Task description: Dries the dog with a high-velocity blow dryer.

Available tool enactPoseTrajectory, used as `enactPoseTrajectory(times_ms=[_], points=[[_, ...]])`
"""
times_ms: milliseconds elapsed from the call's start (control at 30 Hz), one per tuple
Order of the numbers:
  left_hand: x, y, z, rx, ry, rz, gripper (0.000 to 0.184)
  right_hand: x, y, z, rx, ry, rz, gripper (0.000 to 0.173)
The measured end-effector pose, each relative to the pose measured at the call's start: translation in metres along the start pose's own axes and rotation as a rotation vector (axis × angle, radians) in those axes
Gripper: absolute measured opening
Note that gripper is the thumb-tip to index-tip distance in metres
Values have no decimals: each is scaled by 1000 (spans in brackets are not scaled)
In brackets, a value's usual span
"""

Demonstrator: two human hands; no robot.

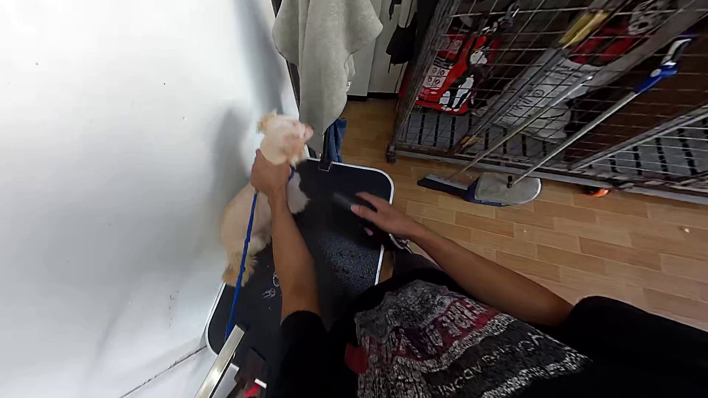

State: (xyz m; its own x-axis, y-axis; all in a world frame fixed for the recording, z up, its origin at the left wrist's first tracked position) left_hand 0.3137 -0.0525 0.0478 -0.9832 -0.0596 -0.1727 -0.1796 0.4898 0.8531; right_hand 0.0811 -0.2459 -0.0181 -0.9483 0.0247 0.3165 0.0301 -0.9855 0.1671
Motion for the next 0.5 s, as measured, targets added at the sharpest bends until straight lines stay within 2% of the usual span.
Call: enactPoseTrajectory(times_ms=[100, 200, 300, 400, 500], points=[[-49, -16, 5, -88, 34, -44, 76, -17, 13, 7, -101, 30, -88, 52], [-68, -3, 33, -21, 149, -126, 76, -30, 25, 21, -92, 37, -55, 53], [-59, 24, 73, 96, 317, -213, 87, -39, 17, 14, -44, -31, 28, 53], [-38, 35, 88, 178, 205, -438, 84, -53, -9, 25, 18, -11, 141, 49], [-23, 39, 90, 220, 269, -385, 80, -62, -31, 42, 61, 35, 200, 49]])
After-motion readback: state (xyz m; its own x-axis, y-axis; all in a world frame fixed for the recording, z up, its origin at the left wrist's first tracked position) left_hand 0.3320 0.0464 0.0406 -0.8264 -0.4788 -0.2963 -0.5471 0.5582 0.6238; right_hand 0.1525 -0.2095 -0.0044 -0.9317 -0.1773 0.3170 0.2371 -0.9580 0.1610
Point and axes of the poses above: each hand's wrist, its own x-axis away from the middle knuckle, its own y-axis out of the back of the hand, z = x × y, the point moved 8 cm from there along -x, towards the middle knuckle, and after that the axes turned 1 degree about x, right-handed, at the moved point
